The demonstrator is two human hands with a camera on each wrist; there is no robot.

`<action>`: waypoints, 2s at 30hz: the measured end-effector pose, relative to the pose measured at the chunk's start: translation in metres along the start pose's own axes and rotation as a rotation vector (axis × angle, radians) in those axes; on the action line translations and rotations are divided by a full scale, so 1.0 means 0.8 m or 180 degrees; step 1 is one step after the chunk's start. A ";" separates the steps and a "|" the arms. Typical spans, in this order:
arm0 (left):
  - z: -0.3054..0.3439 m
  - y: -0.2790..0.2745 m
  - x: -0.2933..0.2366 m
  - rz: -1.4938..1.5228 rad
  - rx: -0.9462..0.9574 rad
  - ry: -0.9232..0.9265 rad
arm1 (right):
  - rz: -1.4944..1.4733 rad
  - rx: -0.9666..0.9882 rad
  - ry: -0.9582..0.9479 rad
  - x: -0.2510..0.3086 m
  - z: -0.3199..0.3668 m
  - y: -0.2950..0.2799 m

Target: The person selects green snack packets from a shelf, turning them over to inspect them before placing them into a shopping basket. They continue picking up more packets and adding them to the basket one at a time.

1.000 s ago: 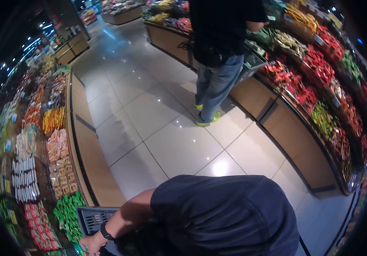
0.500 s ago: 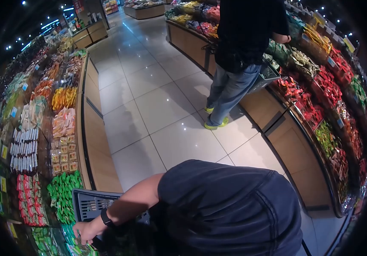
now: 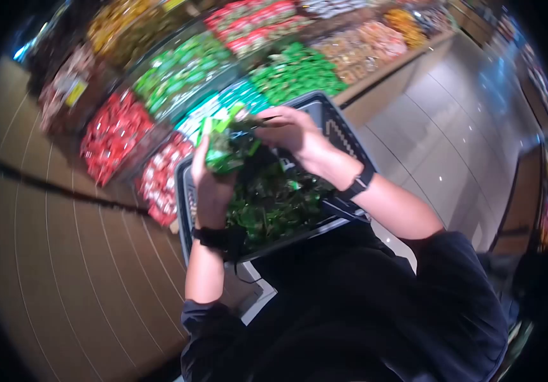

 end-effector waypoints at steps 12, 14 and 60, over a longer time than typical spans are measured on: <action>0.031 -0.072 -0.081 0.0081 -0.0110 0.0248 | -0.0028 0.0764 0.0502 -0.042 -0.009 0.108; 0.036 -0.087 -0.090 0.0134 -0.0203 0.0317 | -0.0055 0.0830 0.0616 -0.051 -0.010 0.119; 0.020 -0.058 -0.083 -0.0110 -0.0056 0.0459 | 0.3027 0.1668 -0.2833 0.037 0.039 0.161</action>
Point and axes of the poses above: each hand's wrist, its own z-axis away from the middle knuckle, its own y-axis out of the palm, x = y × z, the point moved 9 cm from there along -z, towards the middle knuckle, and after that the axes turned 4 degrees about -x, right-handed, at the moved point
